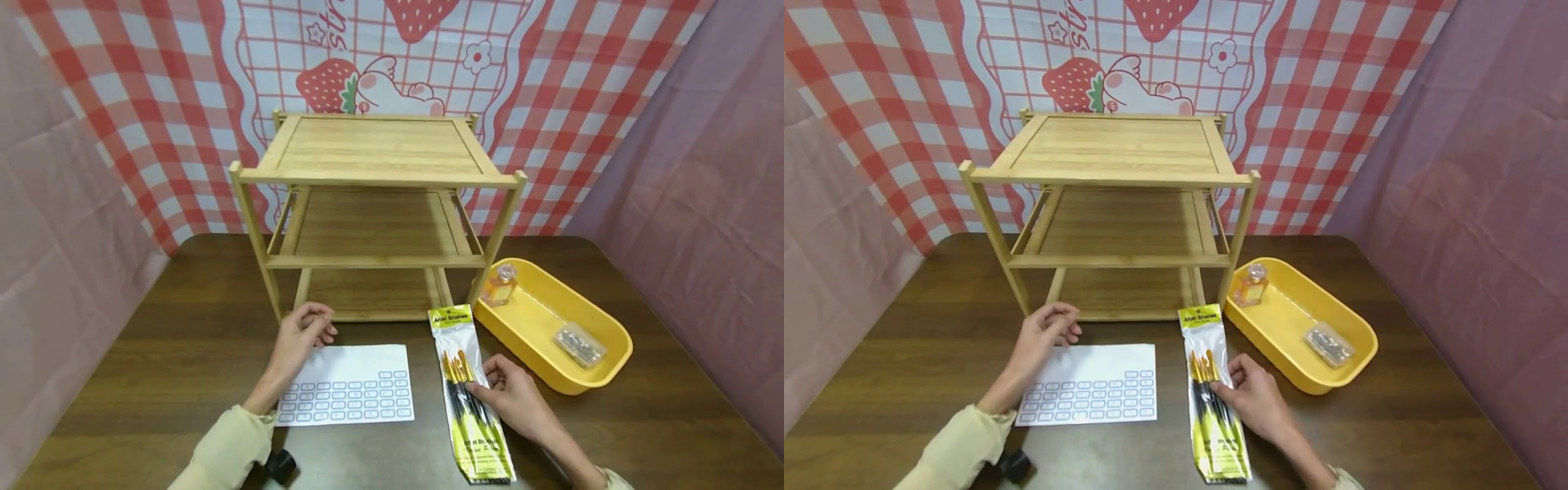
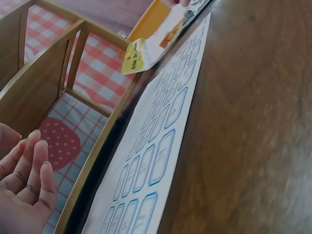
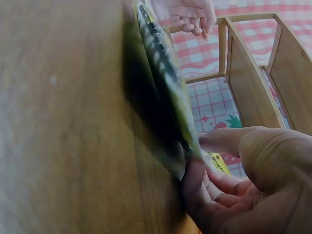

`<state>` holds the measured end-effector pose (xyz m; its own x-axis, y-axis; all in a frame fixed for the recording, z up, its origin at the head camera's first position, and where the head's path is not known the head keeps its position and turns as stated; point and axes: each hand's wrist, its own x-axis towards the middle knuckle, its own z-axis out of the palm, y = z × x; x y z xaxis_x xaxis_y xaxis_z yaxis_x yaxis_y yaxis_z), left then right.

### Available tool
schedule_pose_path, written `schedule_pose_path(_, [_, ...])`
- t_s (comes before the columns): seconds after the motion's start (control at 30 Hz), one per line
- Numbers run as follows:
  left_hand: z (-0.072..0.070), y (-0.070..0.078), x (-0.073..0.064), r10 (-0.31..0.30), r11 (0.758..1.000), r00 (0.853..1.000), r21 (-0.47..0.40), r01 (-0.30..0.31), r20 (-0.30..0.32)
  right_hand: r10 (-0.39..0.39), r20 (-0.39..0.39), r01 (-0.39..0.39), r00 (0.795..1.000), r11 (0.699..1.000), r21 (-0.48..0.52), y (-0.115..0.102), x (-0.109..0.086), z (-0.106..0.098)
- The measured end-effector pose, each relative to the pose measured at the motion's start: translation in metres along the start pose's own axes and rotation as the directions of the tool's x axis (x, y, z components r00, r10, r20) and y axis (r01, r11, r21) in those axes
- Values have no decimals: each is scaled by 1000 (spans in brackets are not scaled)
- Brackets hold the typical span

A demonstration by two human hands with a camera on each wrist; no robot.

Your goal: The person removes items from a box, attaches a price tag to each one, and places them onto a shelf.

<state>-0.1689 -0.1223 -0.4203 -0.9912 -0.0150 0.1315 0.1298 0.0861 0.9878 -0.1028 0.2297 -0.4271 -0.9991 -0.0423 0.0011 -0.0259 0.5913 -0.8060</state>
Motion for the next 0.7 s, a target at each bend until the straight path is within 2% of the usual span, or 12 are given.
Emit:
schedule_pose_path(0.2, [-8,-2,-1,1,1000,1000,28,-1,-4,-11,-21,8,1000,990,-141,-4,-3,-1])
schedule_pose_path(0.5, [-17,-3,-6,-12,997,1000,72,13,-6,-1,-50,-16,999,946,-325,-12,-7,-5])
schedule_pose_path(0.6, [-22,-3,-7,0,993,1000,120,-1,8,-32,-63,6,998,927,-375,-15,-7,-7])
schedule_pose_path(0.7, [-27,-3,-9,35,983,999,179,-39,24,-85,-58,57,995,921,-384,-18,-5,-8])
